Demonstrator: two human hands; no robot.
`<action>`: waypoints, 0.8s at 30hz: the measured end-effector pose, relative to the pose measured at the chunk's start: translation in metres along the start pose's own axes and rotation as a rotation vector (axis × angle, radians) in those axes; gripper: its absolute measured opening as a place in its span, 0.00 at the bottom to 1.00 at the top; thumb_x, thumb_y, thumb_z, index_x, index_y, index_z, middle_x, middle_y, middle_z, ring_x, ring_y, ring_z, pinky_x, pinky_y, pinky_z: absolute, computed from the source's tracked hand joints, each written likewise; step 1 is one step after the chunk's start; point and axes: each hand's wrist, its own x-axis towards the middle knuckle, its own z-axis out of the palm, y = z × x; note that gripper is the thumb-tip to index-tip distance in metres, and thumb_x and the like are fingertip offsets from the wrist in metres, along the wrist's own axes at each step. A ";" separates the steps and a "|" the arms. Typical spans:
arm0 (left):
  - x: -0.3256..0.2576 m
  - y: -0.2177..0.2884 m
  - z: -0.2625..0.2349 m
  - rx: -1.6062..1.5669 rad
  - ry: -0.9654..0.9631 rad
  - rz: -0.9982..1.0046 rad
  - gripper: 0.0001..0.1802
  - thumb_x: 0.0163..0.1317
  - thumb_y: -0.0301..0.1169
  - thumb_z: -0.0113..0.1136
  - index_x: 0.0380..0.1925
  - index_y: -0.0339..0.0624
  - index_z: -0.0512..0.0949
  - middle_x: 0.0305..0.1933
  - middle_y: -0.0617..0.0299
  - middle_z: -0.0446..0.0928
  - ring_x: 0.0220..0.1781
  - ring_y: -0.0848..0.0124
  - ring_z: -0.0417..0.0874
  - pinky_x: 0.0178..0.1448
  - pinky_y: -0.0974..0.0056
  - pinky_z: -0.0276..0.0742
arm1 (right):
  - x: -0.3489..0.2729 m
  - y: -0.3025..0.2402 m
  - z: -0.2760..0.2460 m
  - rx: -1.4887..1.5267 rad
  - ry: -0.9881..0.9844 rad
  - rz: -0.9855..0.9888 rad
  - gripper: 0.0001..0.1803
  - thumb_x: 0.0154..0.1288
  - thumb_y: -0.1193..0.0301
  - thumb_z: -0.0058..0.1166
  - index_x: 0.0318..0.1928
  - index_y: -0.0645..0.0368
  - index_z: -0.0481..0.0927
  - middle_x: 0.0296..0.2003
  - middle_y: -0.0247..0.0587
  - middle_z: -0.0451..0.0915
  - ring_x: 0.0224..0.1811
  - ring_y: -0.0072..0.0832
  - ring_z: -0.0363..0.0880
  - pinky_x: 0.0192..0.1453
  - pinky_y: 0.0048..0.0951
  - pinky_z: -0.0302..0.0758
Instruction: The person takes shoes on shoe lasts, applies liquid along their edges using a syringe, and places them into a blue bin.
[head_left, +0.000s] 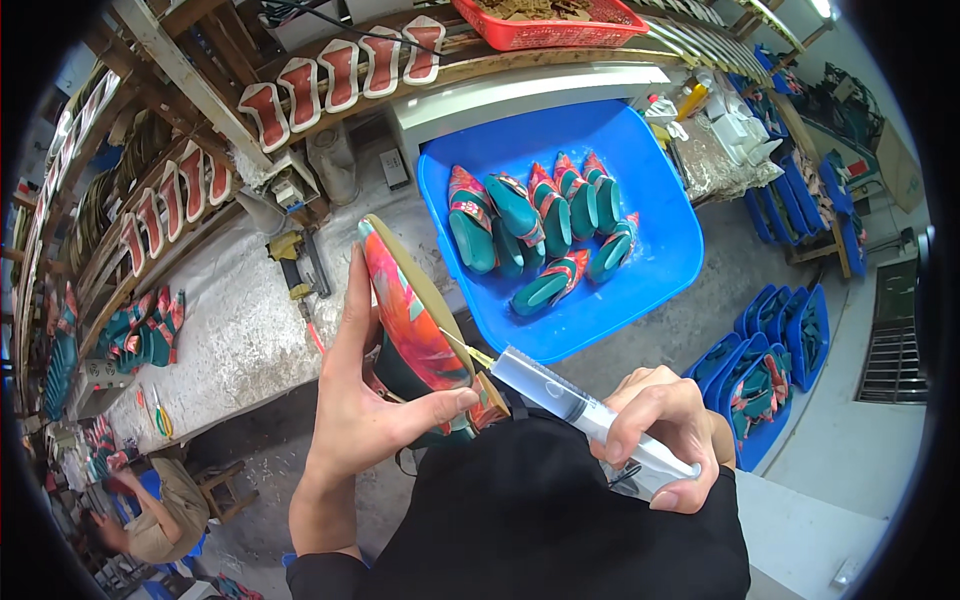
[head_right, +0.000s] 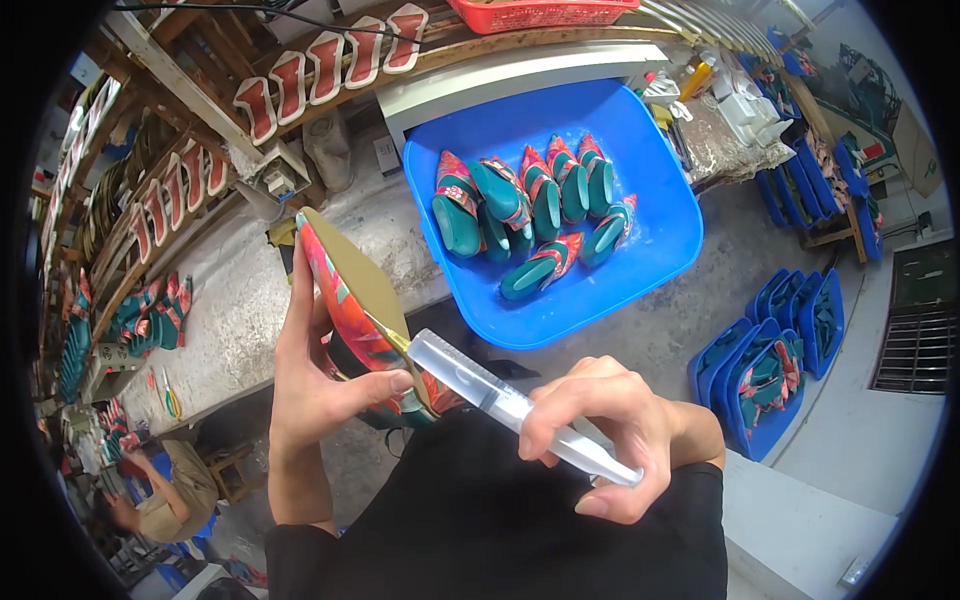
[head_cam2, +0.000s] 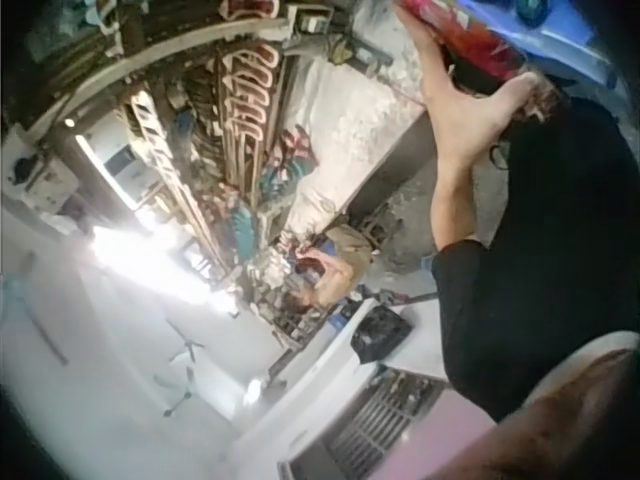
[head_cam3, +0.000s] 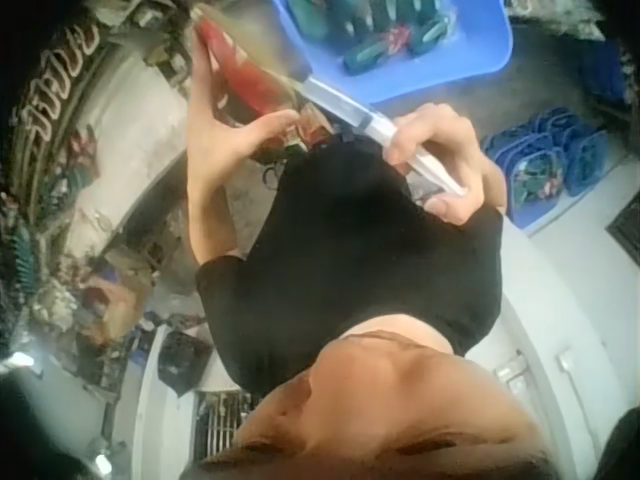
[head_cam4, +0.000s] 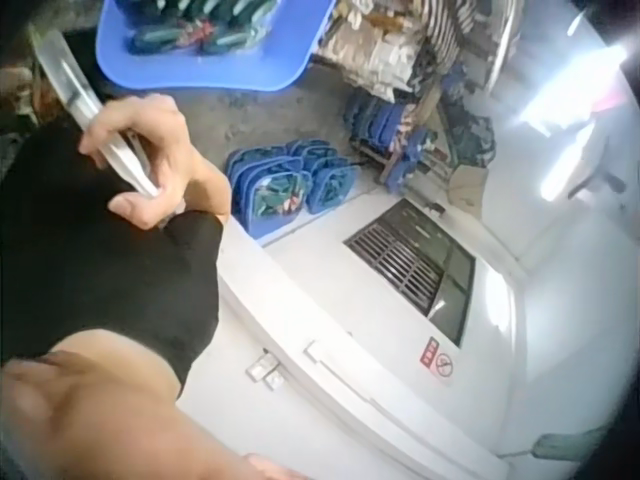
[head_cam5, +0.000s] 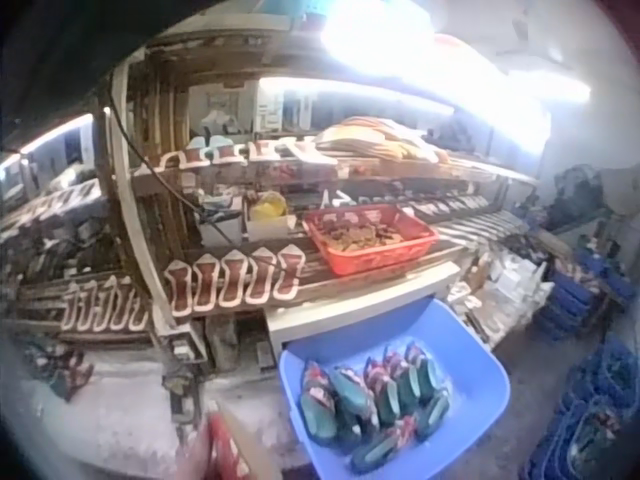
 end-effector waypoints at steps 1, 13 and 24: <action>0.000 0.000 0.000 -0.001 0.003 -0.002 0.72 0.42 0.33 0.83 0.78 0.32 0.38 0.62 0.45 0.75 0.62 0.62 0.80 0.66 0.59 0.75 | 0.000 0.000 0.000 0.001 0.003 -0.002 0.28 0.46 0.64 0.67 0.47 0.69 0.79 0.36 0.49 0.84 0.26 0.34 0.83 0.31 0.28 0.79; 0.008 -0.003 0.000 -0.145 0.016 -0.049 0.73 0.41 0.31 0.84 0.79 0.39 0.39 0.57 0.47 0.79 0.58 0.62 0.82 0.64 0.59 0.77 | -0.003 0.004 -0.001 0.030 0.011 0.023 0.29 0.46 0.64 0.67 0.47 0.69 0.79 0.35 0.49 0.83 0.27 0.33 0.83 0.32 0.28 0.78; 0.016 -0.005 -0.001 -0.376 0.010 -0.144 0.72 0.42 0.30 0.82 0.80 0.40 0.38 0.57 0.46 0.77 0.60 0.61 0.81 0.66 0.59 0.73 | -0.008 0.011 -0.001 0.100 0.039 0.044 0.29 0.45 0.65 0.68 0.47 0.69 0.79 0.35 0.48 0.83 0.27 0.33 0.81 0.32 0.28 0.77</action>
